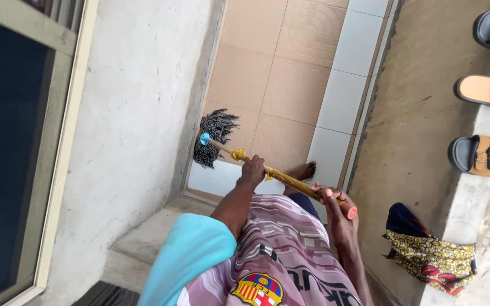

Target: Mopping a tiled floor on an outdoor balcony and then placing a folded shirt on the ground.

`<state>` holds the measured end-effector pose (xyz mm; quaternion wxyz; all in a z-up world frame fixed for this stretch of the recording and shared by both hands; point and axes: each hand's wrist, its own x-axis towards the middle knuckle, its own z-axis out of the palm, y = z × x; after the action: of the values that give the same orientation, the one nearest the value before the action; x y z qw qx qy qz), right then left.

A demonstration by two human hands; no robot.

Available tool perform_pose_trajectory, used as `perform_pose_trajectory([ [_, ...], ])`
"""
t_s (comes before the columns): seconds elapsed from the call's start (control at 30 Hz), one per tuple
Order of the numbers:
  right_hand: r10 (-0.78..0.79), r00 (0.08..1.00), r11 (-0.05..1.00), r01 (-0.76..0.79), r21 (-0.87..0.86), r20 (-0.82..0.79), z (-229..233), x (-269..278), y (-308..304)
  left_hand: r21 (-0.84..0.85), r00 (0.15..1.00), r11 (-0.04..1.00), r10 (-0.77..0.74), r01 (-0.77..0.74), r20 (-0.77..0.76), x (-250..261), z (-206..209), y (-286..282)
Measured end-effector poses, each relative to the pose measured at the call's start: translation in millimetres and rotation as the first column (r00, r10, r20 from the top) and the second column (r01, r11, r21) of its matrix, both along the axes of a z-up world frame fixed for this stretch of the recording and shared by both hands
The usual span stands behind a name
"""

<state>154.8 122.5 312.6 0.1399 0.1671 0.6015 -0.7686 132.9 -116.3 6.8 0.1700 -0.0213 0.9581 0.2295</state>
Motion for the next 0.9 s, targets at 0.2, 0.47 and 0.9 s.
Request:
perform_pose_trajectory([
  [0.2,-0.143,0.99,0.988,0.143,0.067,-0.004,0.5,-21.4,109.9,0.009,0.969,0.969,-0.248,0.248,-0.011,-59.2,19.5,115.4],
  [0.47,-0.418,0.908,0.812,0.385,0.439,-0.023,90.4,-27.2,201.1,0.193,0.864,0.842,-0.494,0.504,-0.098,-122.5,45.0,310.1],
  [0.9,-0.403,0.789,0.641,0.605,0.472,-0.464,113.4,-43.1,184.1,0.339,0.414,0.372,-0.908,0.864,-0.059,-183.4,53.6,392.2],
])
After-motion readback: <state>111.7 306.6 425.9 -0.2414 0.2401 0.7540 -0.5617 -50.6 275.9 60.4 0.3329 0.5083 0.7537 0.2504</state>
